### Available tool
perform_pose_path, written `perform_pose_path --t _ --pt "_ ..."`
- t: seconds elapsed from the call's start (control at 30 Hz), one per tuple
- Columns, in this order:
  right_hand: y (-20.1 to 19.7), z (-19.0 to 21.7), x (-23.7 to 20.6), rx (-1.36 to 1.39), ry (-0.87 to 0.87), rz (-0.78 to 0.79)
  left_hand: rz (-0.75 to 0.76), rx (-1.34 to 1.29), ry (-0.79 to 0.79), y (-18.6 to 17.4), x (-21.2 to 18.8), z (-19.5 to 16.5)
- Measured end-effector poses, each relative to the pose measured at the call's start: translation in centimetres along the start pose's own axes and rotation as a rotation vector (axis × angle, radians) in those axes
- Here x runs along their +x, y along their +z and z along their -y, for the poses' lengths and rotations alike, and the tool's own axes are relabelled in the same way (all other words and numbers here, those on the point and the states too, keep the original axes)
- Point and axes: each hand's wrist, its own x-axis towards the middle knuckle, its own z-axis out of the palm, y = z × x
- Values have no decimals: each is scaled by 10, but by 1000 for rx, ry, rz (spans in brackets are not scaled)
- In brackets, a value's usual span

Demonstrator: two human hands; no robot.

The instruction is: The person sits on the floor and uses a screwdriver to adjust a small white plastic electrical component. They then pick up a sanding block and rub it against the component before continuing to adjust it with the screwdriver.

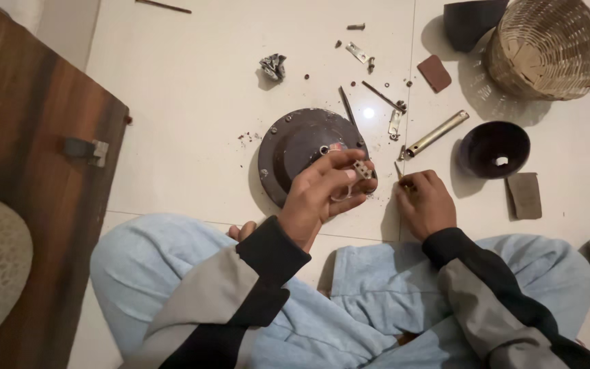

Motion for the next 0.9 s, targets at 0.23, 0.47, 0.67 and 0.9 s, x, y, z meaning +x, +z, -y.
perform_pose_path --t 0.23,0.47,0.67,0.9 --pt "-2 1 1 24 6 32 0 47 20 1 -1 2" --pt "-1 3 1 14 9 10 -12 66 71 1 -1 5" --pt "-3 4 1 31 24 31 19 61 123 3 1 7" --pt "-2 6 0 26 16 15 41 86 137 2 0 8"
